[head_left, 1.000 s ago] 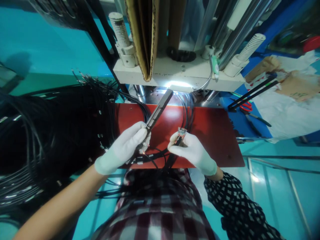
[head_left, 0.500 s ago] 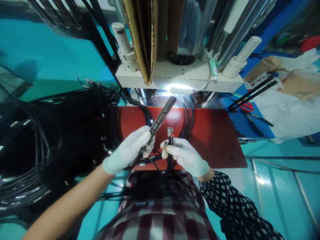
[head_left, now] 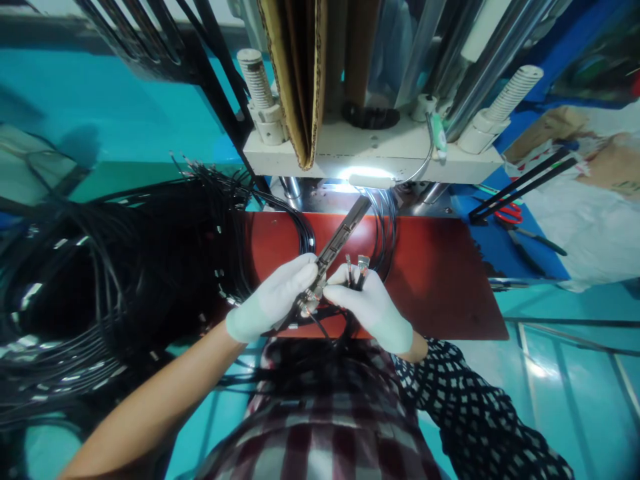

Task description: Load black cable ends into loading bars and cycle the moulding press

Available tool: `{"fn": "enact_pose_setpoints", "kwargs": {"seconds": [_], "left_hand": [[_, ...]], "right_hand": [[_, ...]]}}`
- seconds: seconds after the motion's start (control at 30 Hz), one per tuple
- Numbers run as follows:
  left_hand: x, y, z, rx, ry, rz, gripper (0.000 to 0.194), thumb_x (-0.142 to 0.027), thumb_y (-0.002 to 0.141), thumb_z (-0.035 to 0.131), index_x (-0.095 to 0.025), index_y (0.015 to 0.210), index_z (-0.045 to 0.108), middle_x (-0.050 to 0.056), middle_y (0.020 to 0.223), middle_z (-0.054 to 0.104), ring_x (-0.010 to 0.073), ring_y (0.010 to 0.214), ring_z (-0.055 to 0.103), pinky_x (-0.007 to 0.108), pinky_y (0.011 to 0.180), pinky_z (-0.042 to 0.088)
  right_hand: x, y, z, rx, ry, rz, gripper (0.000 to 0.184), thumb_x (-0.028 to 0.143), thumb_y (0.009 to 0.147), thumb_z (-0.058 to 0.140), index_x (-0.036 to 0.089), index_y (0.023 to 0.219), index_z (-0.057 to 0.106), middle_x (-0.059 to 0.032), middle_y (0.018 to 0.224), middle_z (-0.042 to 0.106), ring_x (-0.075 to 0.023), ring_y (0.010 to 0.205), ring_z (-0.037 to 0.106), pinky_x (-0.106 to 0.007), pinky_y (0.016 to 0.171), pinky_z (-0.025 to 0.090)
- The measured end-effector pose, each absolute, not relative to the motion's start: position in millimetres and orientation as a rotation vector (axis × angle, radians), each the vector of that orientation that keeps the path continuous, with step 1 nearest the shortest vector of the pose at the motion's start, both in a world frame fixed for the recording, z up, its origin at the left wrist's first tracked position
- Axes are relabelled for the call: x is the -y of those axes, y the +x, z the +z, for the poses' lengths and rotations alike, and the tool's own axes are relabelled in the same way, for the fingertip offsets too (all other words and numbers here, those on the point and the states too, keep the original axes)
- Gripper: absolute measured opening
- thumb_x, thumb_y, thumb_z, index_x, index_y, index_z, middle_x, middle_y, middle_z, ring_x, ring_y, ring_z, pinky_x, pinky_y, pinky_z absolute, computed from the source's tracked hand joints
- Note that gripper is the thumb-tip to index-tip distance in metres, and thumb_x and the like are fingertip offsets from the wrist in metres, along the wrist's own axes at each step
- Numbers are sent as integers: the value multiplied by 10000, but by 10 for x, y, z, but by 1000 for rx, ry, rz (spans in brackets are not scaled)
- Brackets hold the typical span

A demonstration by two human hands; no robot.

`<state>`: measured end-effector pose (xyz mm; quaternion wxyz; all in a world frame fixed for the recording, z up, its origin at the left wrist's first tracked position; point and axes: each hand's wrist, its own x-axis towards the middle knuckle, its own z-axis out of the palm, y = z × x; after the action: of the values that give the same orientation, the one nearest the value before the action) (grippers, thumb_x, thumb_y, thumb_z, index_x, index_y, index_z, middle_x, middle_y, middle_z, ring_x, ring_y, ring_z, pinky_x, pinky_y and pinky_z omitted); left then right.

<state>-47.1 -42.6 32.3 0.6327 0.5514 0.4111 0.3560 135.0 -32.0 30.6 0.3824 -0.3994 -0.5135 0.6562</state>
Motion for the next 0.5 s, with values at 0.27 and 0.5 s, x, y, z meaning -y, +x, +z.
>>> {"fn": "enact_pose_setpoints", "kwargs": {"seconds": [0.27, 0.5], "left_hand": [[464, -434, 336, -1086, 1398, 806, 322, -487, 1010, 442, -188, 894, 467, -40, 730, 458, 94, 625, 425, 232, 574, 370], [473, -385, 332, -1258, 1665, 756, 300, -465, 1016, 434, -190, 894, 442, -47, 730, 462, 94, 636, 436, 239, 615, 387]], "right_hand": [[390, 1314, 238, 1343, -1054, 1581, 221, 194, 798, 665, 180, 615, 543, 57, 629, 524, -103, 641, 494, -244, 640, 397], [372, 1355, 187, 1545, -1143, 1481, 168, 239, 845, 645, 185, 698, 584, 33, 712, 601, -124, 706, 546, -269, 731, 435]]}}
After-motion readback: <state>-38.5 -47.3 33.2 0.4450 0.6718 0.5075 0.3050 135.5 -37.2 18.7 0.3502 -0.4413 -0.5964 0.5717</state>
